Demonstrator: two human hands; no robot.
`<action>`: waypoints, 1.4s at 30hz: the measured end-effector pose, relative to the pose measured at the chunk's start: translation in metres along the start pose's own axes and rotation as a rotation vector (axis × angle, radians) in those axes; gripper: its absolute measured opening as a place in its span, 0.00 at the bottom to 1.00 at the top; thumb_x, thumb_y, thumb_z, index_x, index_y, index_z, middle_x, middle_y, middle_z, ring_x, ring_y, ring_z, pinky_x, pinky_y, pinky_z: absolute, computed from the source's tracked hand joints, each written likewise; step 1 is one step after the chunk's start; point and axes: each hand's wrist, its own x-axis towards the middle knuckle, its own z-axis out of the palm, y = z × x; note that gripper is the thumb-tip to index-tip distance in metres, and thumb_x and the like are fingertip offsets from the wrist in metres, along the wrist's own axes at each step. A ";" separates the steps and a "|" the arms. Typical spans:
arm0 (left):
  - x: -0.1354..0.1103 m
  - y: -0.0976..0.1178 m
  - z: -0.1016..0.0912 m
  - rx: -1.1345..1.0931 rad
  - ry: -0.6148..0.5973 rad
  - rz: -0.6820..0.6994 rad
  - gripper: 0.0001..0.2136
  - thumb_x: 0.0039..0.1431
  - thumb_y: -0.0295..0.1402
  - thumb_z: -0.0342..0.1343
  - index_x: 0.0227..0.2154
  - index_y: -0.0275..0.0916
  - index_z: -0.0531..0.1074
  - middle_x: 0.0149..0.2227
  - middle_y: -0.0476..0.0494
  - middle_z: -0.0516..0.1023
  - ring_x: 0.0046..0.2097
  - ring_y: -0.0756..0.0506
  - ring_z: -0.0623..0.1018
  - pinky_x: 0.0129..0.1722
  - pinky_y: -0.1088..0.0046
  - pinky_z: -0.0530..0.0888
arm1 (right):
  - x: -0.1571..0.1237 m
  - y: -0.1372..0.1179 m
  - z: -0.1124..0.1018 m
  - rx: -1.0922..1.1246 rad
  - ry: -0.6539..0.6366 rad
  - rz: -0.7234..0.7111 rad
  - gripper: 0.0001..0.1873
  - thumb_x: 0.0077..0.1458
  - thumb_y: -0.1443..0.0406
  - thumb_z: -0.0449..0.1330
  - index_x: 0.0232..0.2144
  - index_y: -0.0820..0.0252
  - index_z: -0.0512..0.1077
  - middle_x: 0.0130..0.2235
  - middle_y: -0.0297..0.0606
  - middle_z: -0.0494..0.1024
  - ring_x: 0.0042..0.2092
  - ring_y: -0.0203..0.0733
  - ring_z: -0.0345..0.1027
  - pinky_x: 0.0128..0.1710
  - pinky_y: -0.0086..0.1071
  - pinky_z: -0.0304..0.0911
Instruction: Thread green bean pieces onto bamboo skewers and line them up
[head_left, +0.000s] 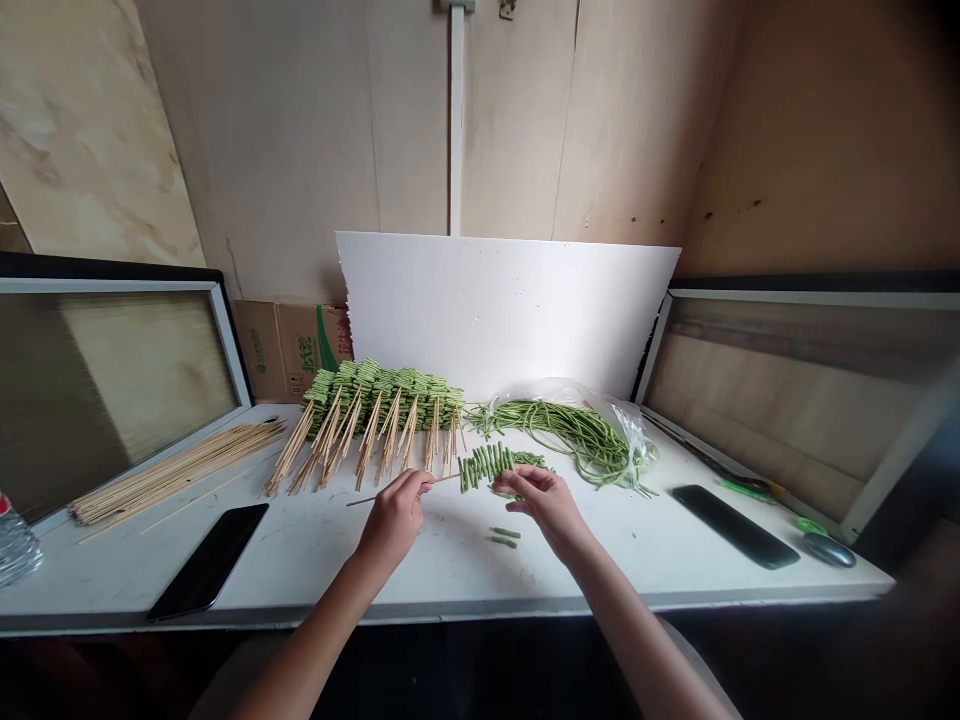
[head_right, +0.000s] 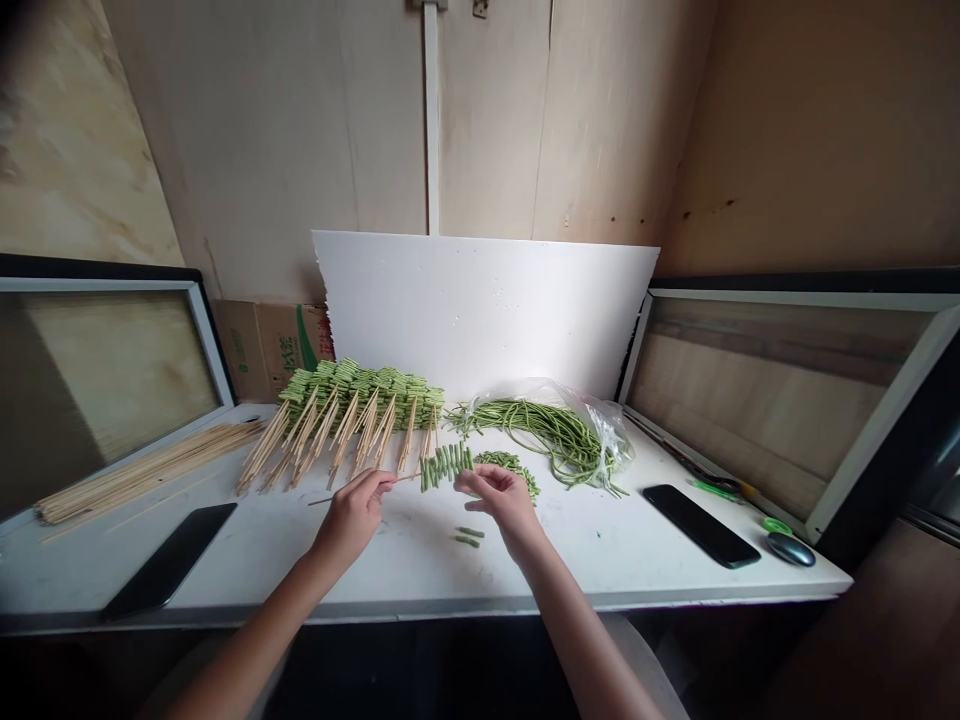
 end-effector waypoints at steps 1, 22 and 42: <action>0.001 0.001 0.000 -0.021 -0.008 -0.009 0.19 0.59 0.13 0.43 0.41 0.39 0.74 0.38 0.43 0.80 0.42 0.45 0.84 0.40 0.72 0.78 | 0.000 0.000 -0.001 -0.012 0.008 -0.005 0.23 0.45 0.48 0.75 0.34 0.60 0.81 0.40 0.47 0.86 0.47 0.53 0.80 0.38 0.35 0.74; 0.015 -0.003 -0.013 0.044 -0.318 -0.446 0.09 0.61 0.24 0.55 0.30 0.39 0.79 0.30 0.45 0.83 0.30 0.46 0.80 0.32 0.74 0.68 | 0.017 -0.017 -0.032 -0.059 0.094 0.020 0.27 0.49 0.48 0.73 0.46 0.57 0.80 0.42 0.48 0.86 0.46 0.55 0.81 0.33 0.37 0.76; 0.165 -0.069 -0.006 0.179 -0.315 -0.676 0.07 0.53 0.29 0.65 0.21 0.34 0.80 0.24 0.40 0.82 0.34 0.43 0.83 0.35 0.74 0.76 | -0.012 0.045 -0.055 -0.407 0.011 -0.164 0.32 0.56 0.38 0.59 0.49 0.54 0.79 0.39 0.48 0.84 0.42 0.57 0.80 0.31 0.39 0.75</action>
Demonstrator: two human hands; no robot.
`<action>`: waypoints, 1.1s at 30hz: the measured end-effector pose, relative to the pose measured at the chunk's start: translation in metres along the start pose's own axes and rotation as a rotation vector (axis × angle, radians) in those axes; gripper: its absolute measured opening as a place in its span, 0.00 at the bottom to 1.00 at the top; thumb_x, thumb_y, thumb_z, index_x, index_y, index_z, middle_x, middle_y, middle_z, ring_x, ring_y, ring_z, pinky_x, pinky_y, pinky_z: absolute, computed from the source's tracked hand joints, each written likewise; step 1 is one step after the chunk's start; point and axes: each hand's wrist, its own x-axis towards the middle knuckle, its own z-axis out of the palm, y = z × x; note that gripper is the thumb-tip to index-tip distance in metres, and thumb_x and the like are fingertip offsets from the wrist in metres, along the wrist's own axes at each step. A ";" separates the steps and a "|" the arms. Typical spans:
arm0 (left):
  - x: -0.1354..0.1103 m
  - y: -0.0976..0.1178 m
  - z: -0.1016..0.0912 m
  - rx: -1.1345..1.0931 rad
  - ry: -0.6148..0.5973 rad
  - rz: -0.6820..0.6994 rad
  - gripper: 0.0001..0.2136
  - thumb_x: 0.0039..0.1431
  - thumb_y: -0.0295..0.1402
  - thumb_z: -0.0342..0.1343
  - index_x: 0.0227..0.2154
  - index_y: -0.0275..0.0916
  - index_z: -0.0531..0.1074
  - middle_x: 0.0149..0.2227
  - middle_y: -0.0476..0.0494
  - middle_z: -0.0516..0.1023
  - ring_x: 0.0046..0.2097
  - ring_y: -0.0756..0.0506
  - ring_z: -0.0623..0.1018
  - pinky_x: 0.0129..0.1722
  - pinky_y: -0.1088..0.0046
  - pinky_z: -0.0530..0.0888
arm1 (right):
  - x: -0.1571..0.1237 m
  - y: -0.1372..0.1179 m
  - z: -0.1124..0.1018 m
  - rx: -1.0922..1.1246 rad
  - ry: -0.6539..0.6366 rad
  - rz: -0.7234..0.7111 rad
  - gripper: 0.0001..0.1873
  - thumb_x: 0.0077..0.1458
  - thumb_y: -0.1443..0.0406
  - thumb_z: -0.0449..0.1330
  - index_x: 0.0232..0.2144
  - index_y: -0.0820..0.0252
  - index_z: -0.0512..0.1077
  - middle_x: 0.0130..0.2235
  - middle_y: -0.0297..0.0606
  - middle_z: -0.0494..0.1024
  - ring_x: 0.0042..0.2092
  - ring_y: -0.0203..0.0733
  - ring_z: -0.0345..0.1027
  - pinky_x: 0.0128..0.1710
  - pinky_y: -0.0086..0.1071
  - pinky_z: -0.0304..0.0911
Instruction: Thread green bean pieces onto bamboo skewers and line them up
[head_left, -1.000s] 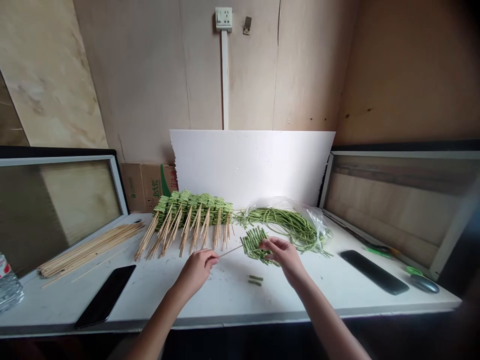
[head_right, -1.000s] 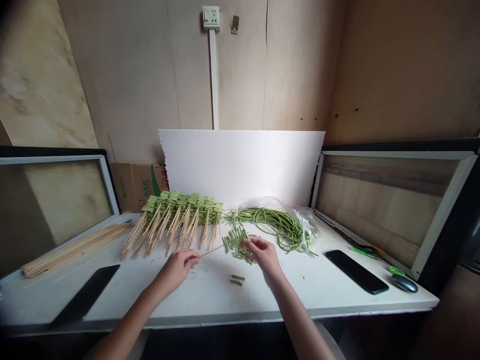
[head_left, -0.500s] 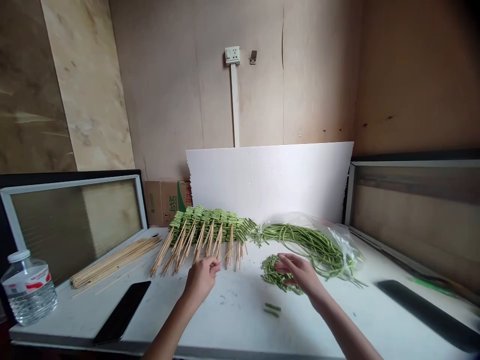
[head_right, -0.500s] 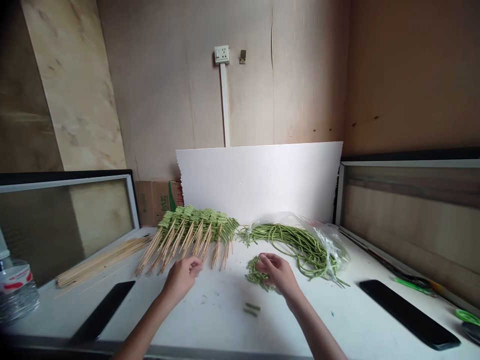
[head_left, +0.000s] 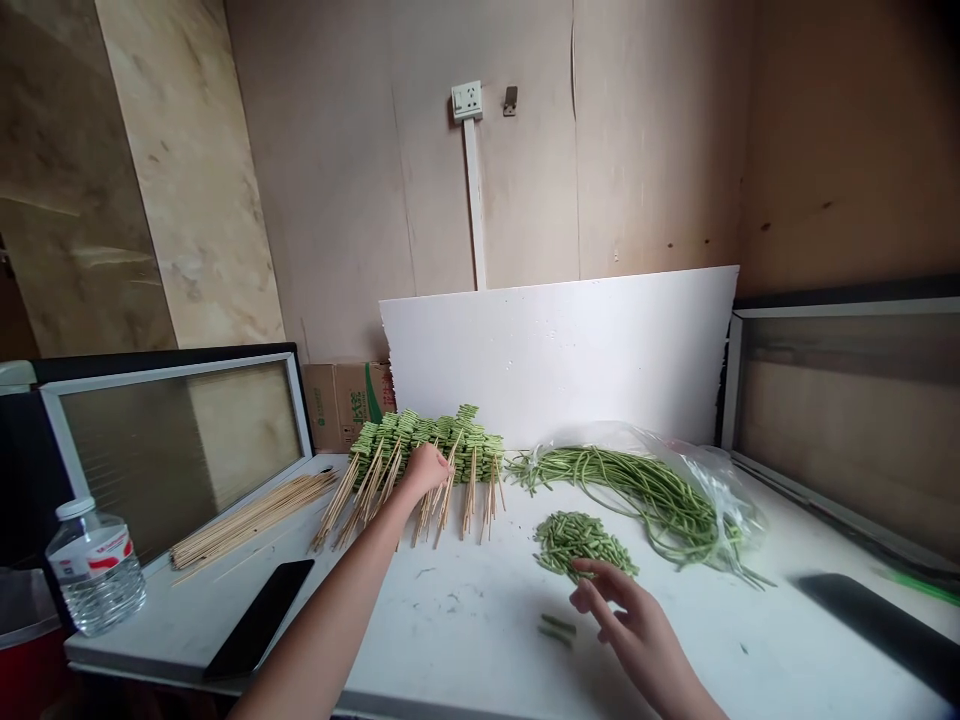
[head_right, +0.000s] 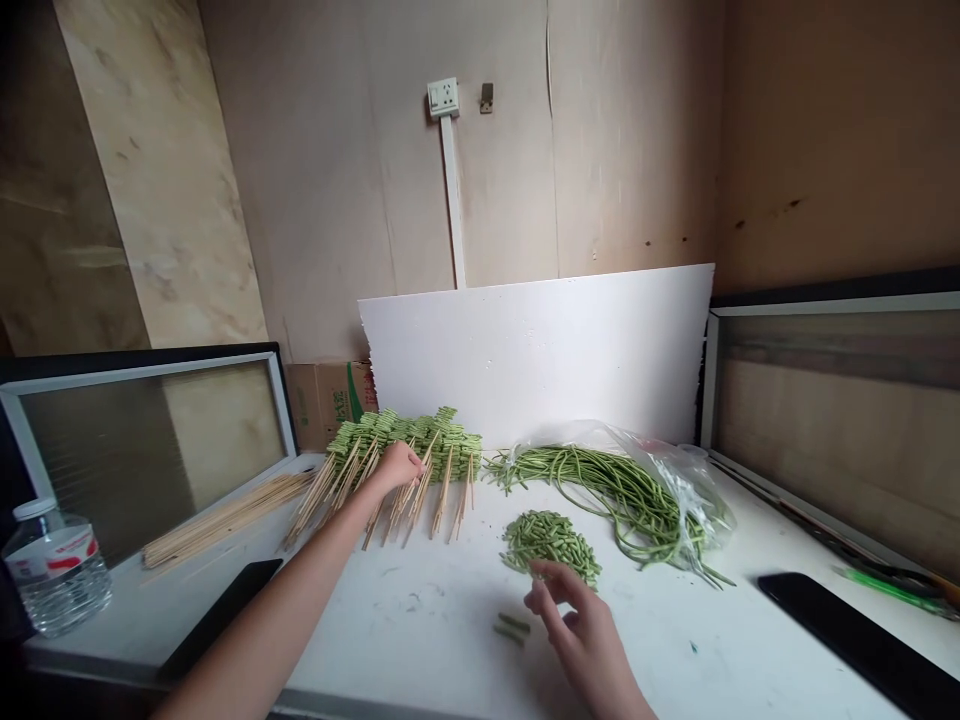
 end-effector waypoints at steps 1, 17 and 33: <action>0.007 0.004 0.005 0.008 -0.030 -0.022 0.08 0.52 0.30 0.65 0.20 0.34 0.79 0.22 0.40 0.81 0.33 0.43 0.83 0.34 0.74 0.76 | -0.003 0.002 0.000 -0.002 0.009 -0.009 0.32 0.57 0.38 0.59 0.49 0.53 0.79 0.39 0.48 0.84 0.42 0.57 0.80 0.32 0.39 0.75; 0.039 0.038 0.056 0.187 -0.132 -0.172 0.11 0.47 0.27 0.67 0.34 0.27 0.77 0.18 0.41 0.76 0.25 0.43 0.78 0.32 0.71 0.74 | -0.014 0.014 -0.013 -0.031 0.031 -0.036 0.27 0.62 0.42 0.58 0.49 0.53 0.78 0.38 0.46 0.84 0.41 0.53 0.79 0.32 0.35 0.73; 0.013 0.039 0.069 0.358 -0.051 -0.118 0.20 0.56 0.47 0.66 0.41 0.34 0.78 0.43 0.28 0.84 0.48 0.34 0.83 0.40 0.69 0.74 | -0.014 0.025 -0.012 -0.055 0.024 -0.050 0.27 0.64 0.44 0.56 0.51 0.56 0.76 0.37 0.44 0.83 0.42 0.52 0.79 0.34 0.35 0.73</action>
